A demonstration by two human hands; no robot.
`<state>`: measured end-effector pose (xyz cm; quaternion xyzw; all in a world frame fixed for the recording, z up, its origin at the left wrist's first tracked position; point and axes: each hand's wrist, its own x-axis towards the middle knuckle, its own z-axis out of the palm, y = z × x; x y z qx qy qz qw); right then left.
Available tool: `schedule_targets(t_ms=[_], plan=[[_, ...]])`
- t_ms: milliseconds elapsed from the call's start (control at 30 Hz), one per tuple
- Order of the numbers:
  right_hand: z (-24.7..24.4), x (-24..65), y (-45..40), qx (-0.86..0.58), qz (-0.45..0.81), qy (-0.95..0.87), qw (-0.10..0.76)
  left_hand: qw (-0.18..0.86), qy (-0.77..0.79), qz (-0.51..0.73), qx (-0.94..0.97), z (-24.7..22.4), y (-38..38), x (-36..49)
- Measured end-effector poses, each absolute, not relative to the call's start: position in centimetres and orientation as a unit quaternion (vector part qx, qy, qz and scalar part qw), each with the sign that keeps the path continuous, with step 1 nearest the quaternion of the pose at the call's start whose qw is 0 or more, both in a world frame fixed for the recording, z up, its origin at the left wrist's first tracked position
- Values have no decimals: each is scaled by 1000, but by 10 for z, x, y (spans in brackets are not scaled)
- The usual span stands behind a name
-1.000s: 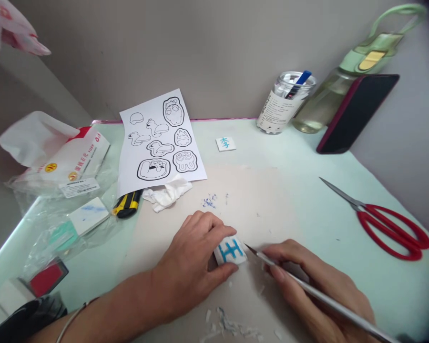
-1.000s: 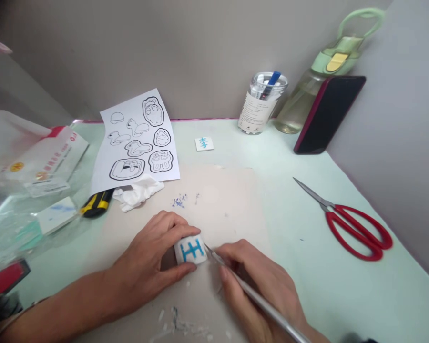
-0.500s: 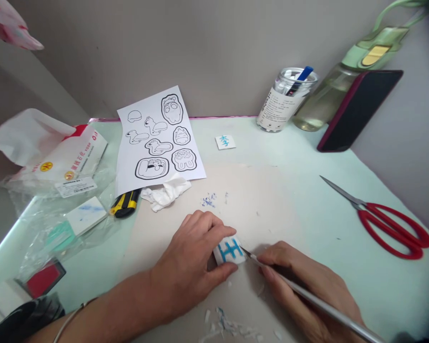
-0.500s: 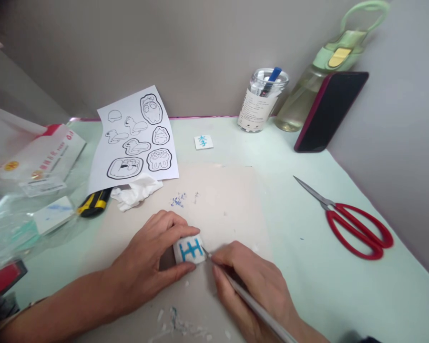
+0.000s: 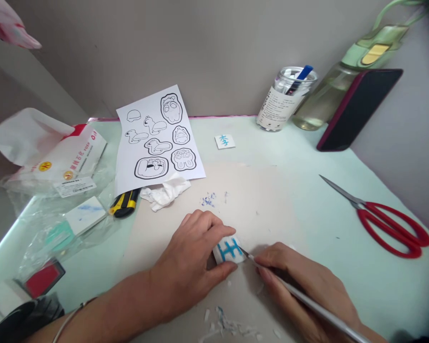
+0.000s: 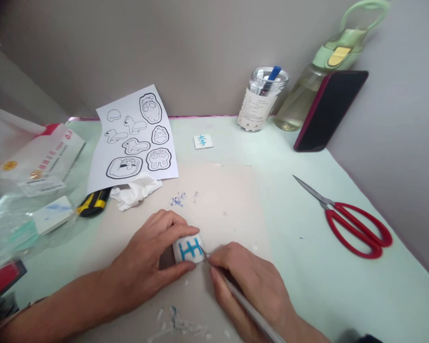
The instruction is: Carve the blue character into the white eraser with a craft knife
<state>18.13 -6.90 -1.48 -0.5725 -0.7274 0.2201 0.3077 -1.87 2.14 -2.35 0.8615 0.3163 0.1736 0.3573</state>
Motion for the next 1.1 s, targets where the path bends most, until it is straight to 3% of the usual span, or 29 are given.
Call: schedule_targets(t_ms=[1100], plan=[[-18,182,-69,-513,157,-782,316,348,330,163,862,-22,21,-17]])
